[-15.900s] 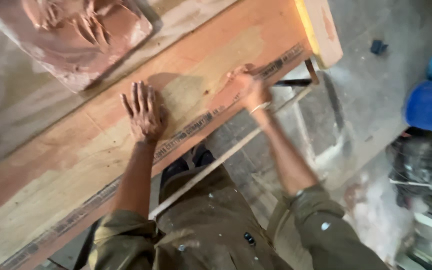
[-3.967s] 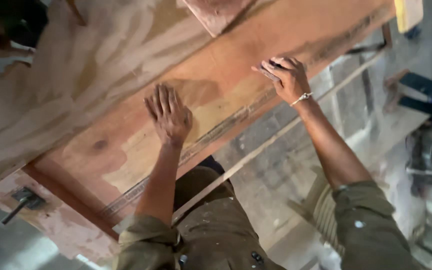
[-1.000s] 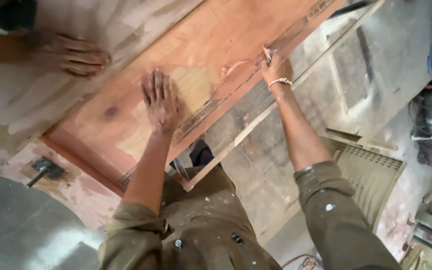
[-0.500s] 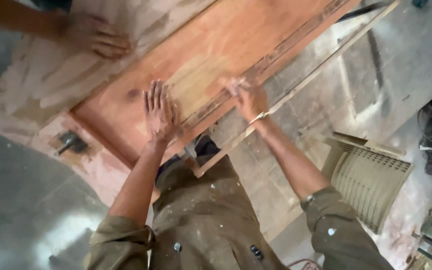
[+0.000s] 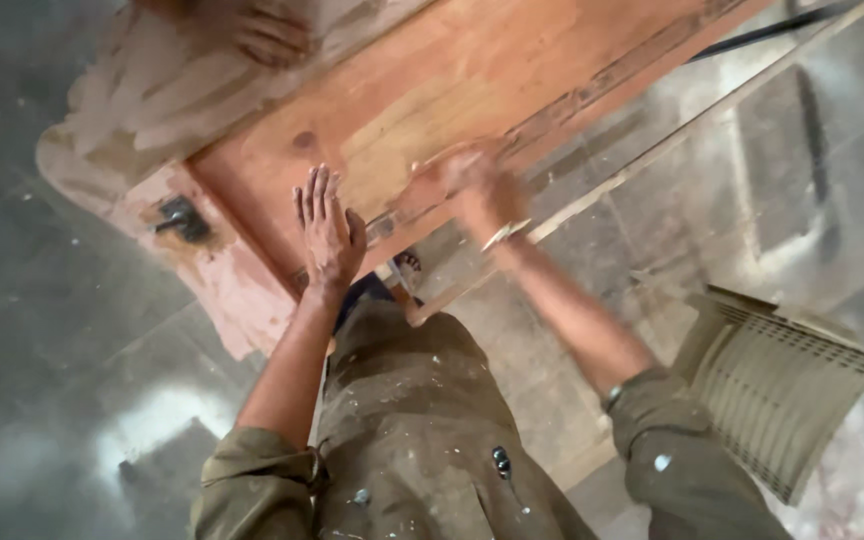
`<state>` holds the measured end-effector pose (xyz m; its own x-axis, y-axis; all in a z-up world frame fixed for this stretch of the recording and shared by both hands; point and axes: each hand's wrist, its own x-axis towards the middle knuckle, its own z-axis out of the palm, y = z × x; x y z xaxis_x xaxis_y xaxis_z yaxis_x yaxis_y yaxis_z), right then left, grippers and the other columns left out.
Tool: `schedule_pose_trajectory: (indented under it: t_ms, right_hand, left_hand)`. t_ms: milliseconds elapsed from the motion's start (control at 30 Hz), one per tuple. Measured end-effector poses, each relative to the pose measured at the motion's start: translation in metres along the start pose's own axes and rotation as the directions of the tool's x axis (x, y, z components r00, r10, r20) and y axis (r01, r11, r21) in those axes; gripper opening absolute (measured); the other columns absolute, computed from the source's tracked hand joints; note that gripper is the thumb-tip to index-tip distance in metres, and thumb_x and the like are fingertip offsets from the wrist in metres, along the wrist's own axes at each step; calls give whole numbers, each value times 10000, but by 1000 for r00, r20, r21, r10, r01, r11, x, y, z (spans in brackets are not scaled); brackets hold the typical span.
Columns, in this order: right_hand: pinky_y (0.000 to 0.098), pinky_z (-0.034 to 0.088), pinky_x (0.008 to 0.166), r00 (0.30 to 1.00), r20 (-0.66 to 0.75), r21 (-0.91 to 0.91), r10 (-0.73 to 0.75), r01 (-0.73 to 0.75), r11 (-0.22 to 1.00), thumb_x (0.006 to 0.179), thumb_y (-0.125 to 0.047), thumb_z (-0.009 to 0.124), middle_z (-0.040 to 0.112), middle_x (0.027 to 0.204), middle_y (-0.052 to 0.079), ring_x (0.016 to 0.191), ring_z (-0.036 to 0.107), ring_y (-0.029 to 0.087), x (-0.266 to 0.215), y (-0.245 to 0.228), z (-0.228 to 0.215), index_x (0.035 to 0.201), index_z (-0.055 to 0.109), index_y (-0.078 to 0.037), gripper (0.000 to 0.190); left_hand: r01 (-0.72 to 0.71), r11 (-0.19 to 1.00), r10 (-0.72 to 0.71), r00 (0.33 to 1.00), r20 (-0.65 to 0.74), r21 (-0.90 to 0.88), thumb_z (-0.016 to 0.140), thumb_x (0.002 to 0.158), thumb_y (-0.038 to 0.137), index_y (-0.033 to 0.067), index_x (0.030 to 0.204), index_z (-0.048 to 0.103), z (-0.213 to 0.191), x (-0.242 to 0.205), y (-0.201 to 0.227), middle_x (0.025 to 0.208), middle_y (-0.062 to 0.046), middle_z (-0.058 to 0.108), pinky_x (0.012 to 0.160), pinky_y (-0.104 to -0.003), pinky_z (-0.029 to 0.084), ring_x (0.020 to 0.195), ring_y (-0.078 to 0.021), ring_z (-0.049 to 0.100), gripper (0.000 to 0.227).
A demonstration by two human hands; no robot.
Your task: The person scoops a pinkish filler from a container and spreads it onto a wooden board using a small card. They smooth the filler across the surface, then scrape excess material back onto the card.
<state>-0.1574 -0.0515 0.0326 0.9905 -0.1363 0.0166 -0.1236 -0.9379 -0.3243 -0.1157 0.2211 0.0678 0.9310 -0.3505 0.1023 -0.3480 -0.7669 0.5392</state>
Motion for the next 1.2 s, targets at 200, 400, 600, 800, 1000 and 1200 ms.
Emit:
schedule_pose_trajectory:
  t_ms: [200, 400, 600, 800, 1000, 1200]
  right_hand:
    - [517, 534, 617, 939, -46, -93, 341, -344, 934, 948, -310, 653, 706, 808, 204, 738, 690, 413, 40, 66, 14, 862, 727, -66, 269]
    - [477, 556, 632, 974, 19, 111, 224, -225, 968, 886, -271, 617, 720, 859, 114, 745, 711, 333, -9, -102, 47, 926, 723, -128, 183]
    - [475, 565, 759, 986, 157, 179, -64, 35, 983, 957, -187, 587, 739, 1050, 63, 874, 705, 335, -52, -178, 18, 1095, 745, -172, 210]
    - [435, 562, 826, 987, -99, 125, -130, 142, 982, 942, -90, 620, 691, 1106, 104, 979, 672, 314, 0, -104, -5, 1319, 668, -139, 383]
    - [475, 540, 859, 994, 63, 222, -92, 76, 972, 989, -112, 576, 649, 1190, 163, 1044, 637, 364, -77, -207, 35, 1224, 635, -25, 258]
    - [419, 555, 883, 976, -32, 146, -216, 218, 965, 918, -103, 610, 723, 1026, 95, 993, 691, 301, -28, -125, 16, 1025, 705, -94, 143]
  left_hand:
    - [33, 998, -33, 999, -6, 58, 567, 940, 46, -23, 1460, 464, -33, -32, -4, 1567, -231, 455, 1263, -563, 246, 1498, -399, 390, 535]
    - [35, 998, -39, 995, -88, -55, 555, 897, 14, -15, 1456, 467, -58, -36, -22, 1551, -227, 461, 1257, -558, 274, 1477, -412, 397, 567]
    - [-12, 998, 8, 999, -54, -60, 529, 915, -18, -23, 1492, 456, -80, -28, -43, 1547, -220, 488, 1275, -545, 317, 1471, -407, 443, 581]
    - [-57, 993, 53, 998, -38, -105, 540, 883, -49, -29, 1465, 460, -86, -31, -58, 1514, -235, 500, 1238, -537, 355, 1418, -413, 479, 588]
    - [-15, 987, 14, 1000, -12, -163, 557, 875, -47, -25, 1452, 476, -89, -32, -61, 1510, -232, 515, 1221, -533, 367, 1397, -413, 501, 583]
    - [-37, 984, 41, 999, 17, -172, 573, 876, -11, -21, 1422, 485, -87, -26, -63, 1479, -225, 526, 1204, -542, 366, 1381, -409, 504, 554]
